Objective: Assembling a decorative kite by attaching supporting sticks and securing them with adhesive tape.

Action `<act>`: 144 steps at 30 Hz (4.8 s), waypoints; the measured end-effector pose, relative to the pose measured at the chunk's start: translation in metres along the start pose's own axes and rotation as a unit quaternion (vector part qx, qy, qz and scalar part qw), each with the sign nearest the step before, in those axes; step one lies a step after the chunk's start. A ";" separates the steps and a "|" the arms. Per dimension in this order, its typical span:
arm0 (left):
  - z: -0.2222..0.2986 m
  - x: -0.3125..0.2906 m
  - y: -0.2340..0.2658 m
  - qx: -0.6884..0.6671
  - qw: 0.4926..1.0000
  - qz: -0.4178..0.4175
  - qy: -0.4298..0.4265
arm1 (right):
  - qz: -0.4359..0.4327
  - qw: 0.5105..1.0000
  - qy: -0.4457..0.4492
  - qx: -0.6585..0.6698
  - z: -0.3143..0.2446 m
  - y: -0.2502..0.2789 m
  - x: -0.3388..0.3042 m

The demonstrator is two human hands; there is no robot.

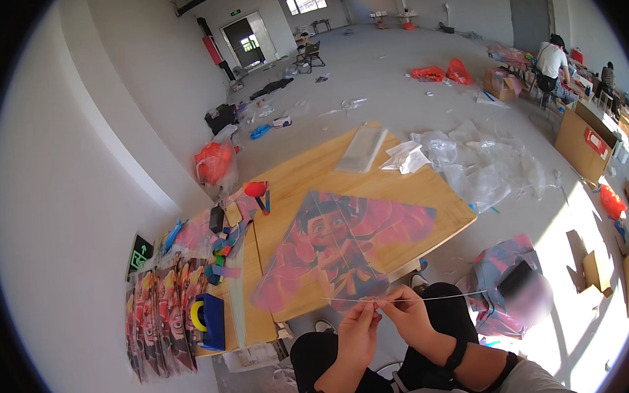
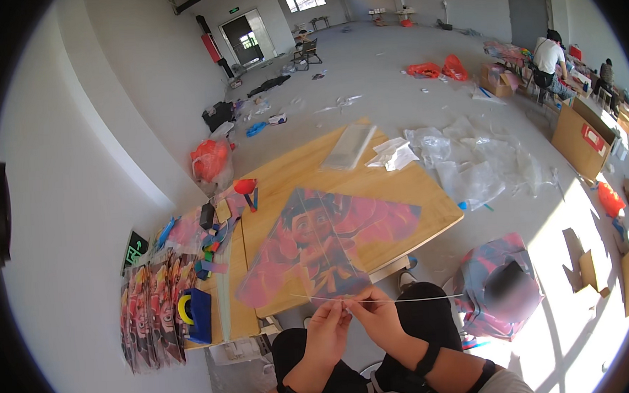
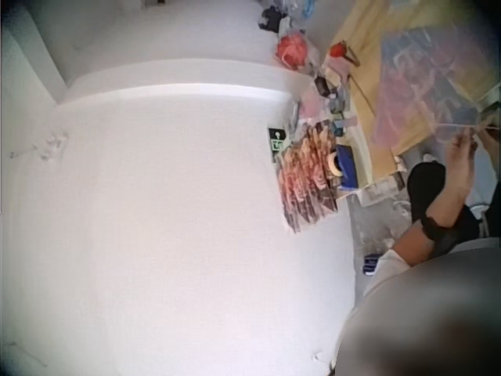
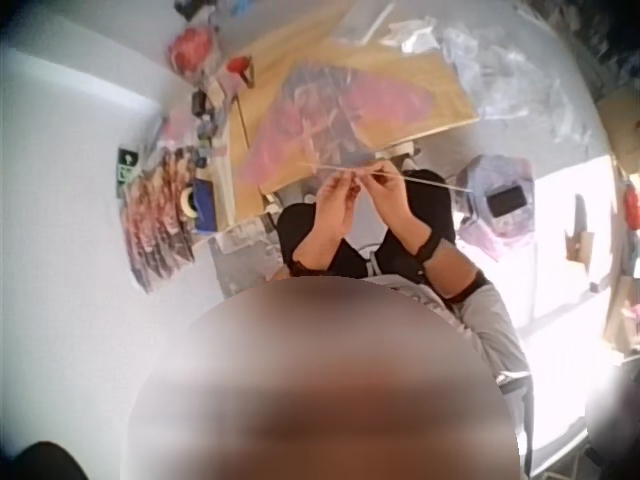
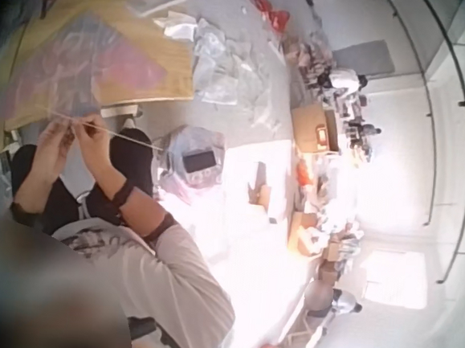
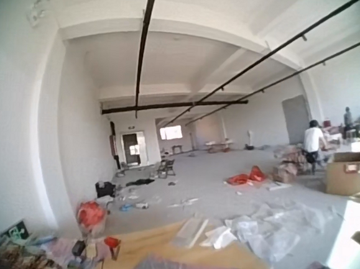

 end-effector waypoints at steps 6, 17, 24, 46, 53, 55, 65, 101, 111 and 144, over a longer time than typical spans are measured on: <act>0.014 0.086 0.020 0.169 0.986 -0.010 0.006 | 0.027 0.998 -0.055 -0.019 0.045 0.018 0.074; 0.018 0.332 0.048 0.460 0.885 0.066 0.021 | 0.129 0.960 -0.223 0.107 0.136 0.069 0.181; 0.023 0.391 0.024 0.739 0.658 0.102 -0.106 | 0.092 0.908 0.076 -0.402 0.046 0.115 0.233; -0.030 0.348 -0.036 0.853 0.402 -0.152 -0.295 | 0.154 0.729 0.099 -0.659 0.049 0.168 0.231; -0.035 0.349 -0.037 0.844 0.404 -0.157 -0.316 | 0.152 0.719 0.079 -0.673 0.048 0.173 0.231; -0.036 0.351 -0.042 0.835 0.420 -0.162 -0.316 | 0.173 0.706 0.084 -0.681 0.042 0.175 0.230; -0.036 0.352 -0.042 0.832 0.419 -0.154 -0.329 | 0.178 0.739 0.047 -0.648 0.042 0.181 0.232; -0.034 0.361 -0.029 0.855 0.410 -0.094 -0.303 | 0.176 0.772 0.029 -0.610 0.044 0.186 0.232; -0.034 0.359 -0.033 0.864 0.396 -0.098 -0.295 | 0.169 0.771 0.039 -0.612 0.043 0.184 0.231; -0.034 0.362 -0.030 0.867 0.402 -0.093 -0.281 | 0.170 0.779 0.040 -0.602 0.041 0.182 0.232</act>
Point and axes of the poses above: each hand's wrist, its own x-axis towards the middle knuckle, its own y-axis out of the back of the hand, z = x × y, the point moved 9 cm from there along x, towards the middle knuckle
